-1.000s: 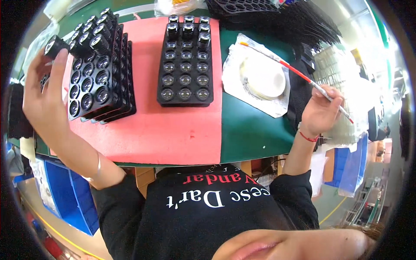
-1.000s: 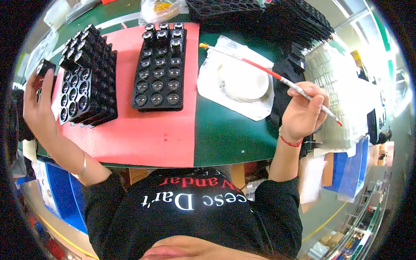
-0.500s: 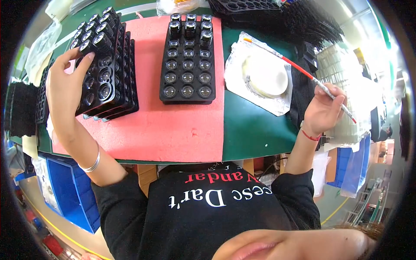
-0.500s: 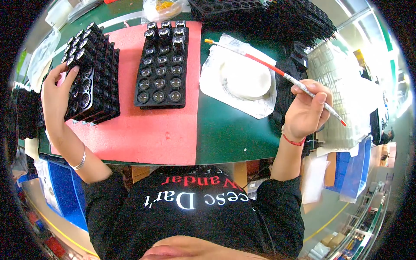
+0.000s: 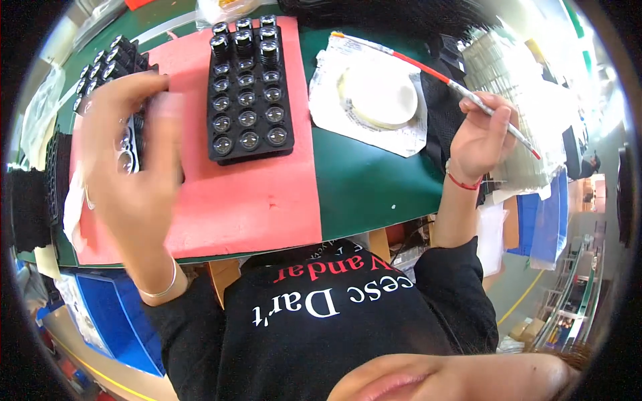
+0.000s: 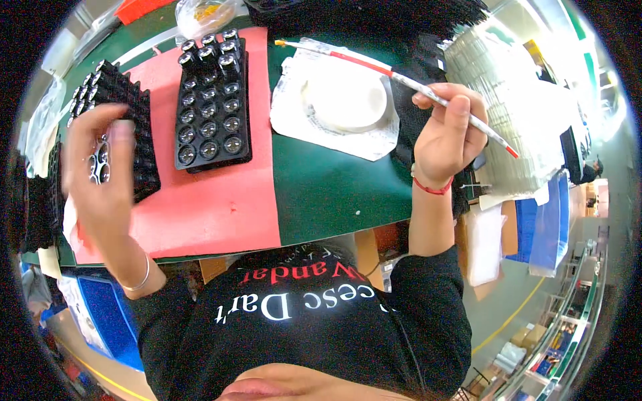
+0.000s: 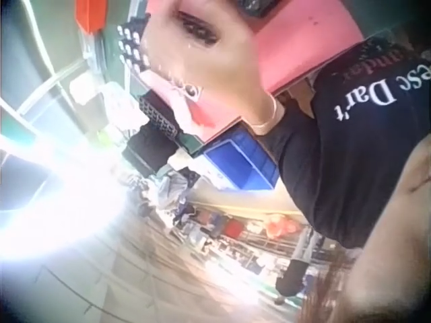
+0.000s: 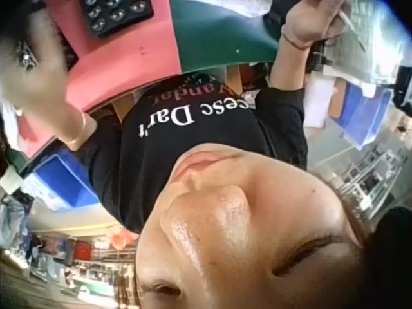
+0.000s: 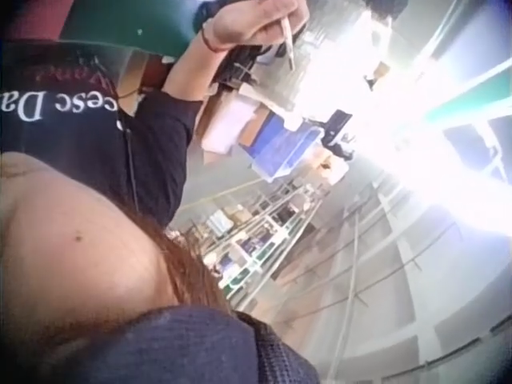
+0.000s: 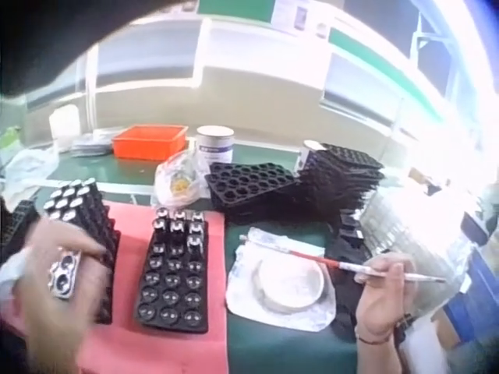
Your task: Applying a yellow substance to the rim of small black cylindrical components using a paintbrush.
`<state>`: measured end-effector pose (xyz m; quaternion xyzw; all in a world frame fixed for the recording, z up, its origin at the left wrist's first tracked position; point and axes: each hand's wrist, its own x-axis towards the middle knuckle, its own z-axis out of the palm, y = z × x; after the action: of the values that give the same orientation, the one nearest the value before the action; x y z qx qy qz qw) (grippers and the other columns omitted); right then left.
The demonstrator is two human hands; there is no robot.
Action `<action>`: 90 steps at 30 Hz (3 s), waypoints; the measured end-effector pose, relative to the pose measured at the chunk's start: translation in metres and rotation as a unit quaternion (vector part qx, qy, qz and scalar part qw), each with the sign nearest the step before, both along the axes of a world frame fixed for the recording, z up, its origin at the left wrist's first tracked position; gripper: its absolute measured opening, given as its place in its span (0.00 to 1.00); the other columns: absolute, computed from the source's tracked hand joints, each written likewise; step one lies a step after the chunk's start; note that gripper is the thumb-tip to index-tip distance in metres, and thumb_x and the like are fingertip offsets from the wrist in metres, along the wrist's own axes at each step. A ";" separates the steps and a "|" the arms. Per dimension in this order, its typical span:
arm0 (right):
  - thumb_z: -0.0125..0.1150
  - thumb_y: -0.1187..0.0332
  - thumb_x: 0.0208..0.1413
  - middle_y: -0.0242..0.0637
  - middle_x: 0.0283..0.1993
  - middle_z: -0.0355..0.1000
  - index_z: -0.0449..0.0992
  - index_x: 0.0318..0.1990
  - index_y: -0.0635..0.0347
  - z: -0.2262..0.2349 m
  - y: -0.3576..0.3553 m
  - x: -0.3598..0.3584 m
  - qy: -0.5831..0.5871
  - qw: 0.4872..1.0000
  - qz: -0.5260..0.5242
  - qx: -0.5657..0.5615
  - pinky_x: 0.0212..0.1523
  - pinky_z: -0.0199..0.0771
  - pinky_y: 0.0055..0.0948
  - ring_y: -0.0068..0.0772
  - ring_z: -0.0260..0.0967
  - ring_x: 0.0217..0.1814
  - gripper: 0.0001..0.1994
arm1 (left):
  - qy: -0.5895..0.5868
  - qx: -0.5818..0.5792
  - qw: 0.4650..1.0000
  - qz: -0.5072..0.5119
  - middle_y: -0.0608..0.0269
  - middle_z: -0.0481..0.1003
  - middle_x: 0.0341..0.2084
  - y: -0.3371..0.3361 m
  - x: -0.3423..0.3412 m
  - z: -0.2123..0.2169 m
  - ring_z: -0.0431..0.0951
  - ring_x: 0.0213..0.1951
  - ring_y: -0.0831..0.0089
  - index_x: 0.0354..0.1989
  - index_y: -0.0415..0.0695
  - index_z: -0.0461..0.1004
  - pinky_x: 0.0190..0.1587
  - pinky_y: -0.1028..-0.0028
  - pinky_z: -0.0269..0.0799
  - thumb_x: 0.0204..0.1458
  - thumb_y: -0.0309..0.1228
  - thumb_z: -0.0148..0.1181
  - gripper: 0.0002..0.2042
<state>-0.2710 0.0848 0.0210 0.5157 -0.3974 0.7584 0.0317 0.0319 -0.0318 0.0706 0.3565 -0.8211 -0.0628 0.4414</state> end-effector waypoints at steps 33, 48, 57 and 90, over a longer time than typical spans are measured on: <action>0.44 0.68 0.52 0.33 0.13 0.61 0.67 0.17 0.65 0.010 0.015 -0.019 0.162 0.958 -0.233 0.038 0.16 0.53 0.19 0.21 0.55 0.14 0.15 | 0.262 0.425 0.834 -0.235 0.56 0.66 0.36 -0.001 -0.038 -0.051 0.68 0.34 0.78 0.39 0.42 0.58 0.35 0.84 0.63 0.52 0.27 0.44 0.08; 0.46 0.70 0.51 0.34 0.13 0.61 0.66 0.17 0.66 0.005 0.005 -0.017 0.223 0.954 -0.183 0.086 0.16 0.53 0.20 0.25 0.56 0.13 0.13 | 0.306 0.629 0.668 -0.255 0.58 0.67 0.38 0.006 -0.034 -0.059 0.69 0.37 0.76 0.45 0.35 0.61 0.34 0.85 0.66 0.40 0.22 0.58 0.21; 0.41 0.67 0.55 0.36 0.19 0.63 0.66 0.25 0.65 0.000 -0.001 -0.025 -0.108 0.993 -0.030 0.032 0.19 0.55 0.15 0.19 0.56 0.18 0.12 | 0.310 0.616 0.682 -0.245 0.60 0.68 0.34 0.005 -0.037 -0.063 0.70 0.32 0.78 0.44 0.34 0.63 0.29 0.86 0.62 0.42 0.24 0.56 0.18; 0.46 0.62 0.53 0.41 0.19 0.64 0.66 0.25 0.65 0.001 -0.002 0.003 0.025 0.978 0.196 0.065 0.22 0.60 0.23 0.29 0.60 0.20 0.13 | 0.295 0.594 0.693 -0.285 0.59 0.70 0.36 0.002 -0.037 -0.064 0.71 0.37 0.78 0.45 0.35 0.64 0.35 0.85 0.65 0.45 0.27 0.55 0.17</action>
<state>-0.2681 0.0828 0.0219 0.6034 -0.3359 0.7093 -0.1414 -0.0049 -0.0294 0.0063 0.2568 -0.5027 -0.7616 0.3181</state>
